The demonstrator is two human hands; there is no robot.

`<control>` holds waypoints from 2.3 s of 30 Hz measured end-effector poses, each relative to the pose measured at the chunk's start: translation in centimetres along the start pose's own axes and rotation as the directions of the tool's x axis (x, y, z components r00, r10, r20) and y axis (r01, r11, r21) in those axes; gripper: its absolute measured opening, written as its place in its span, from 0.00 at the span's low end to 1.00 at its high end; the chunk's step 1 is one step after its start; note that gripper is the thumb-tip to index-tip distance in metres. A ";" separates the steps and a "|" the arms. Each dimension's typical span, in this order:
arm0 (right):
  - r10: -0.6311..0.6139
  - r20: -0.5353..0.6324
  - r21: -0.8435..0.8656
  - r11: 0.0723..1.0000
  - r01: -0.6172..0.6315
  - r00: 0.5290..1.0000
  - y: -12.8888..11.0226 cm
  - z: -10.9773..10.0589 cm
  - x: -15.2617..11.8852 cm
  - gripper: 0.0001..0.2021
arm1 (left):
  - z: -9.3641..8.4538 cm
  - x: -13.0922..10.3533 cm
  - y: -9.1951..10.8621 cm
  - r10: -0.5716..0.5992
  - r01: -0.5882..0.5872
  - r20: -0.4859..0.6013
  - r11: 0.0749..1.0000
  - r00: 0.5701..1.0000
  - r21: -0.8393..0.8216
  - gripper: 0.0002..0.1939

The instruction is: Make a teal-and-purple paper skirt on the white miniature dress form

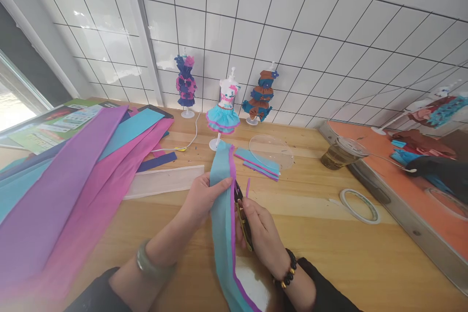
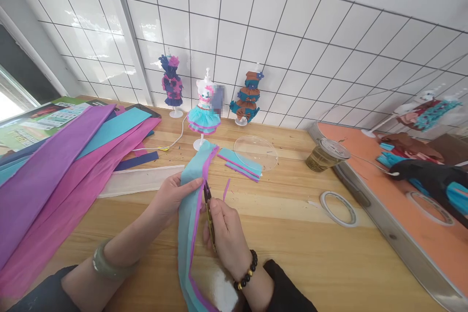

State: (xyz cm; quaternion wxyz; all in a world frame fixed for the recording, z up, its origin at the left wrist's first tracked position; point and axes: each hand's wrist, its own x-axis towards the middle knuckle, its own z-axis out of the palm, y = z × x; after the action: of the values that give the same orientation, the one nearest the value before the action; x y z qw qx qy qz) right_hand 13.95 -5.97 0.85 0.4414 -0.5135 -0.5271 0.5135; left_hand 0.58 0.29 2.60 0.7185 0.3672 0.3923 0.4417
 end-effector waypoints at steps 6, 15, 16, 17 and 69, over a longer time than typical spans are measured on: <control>-0.027 -0.021 0.014 1.000 0.027 0.999 -0.3 0.1 0.1 0.20 | 0.5 -0.2 -0.4 0.056 -0.057 0.014 0.994 0.998 0.096 0.11; -0.091 -0.100 -0.046 0.995 0.087 0.991 -0.8 0.2 0.1 0.18 | 0.7 -0.2 -0.7 0.137 -0.138 0.018 0.973 0.990 0.186 0.12; -0.097 -0.109 -0.046 0.995 0.093 0.989 -0.8 0.2 0.1 0.18 | 0.7 -0.3 -0.8 0.140 -0.143 0.027 0.970 0.990 0.195 0.11; -0.101 -0.117 -0.046 0.994 0.096 0.988 -0.8 0.3 0.1 0.18 | 0.7 -0.3 -0.9 0.143 -0.147 0.035 0.968 0.989 0.204 0.11; -0.097 -0.165 -0.127 0.989 0.077 0.981 -0.3 0.2 0.2 0.19 | 1.2 -0.7 -1.7 0.121 -0.133 0.073 0.973 0.990 0.187 0.11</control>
State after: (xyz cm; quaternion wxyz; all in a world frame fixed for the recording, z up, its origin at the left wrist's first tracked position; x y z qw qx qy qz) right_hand 13.70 -5.80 1.14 0.4755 -0.5577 -0.5390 0.4153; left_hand 2.01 -1.17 1.84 0.6618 0.4724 0.3862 0.4355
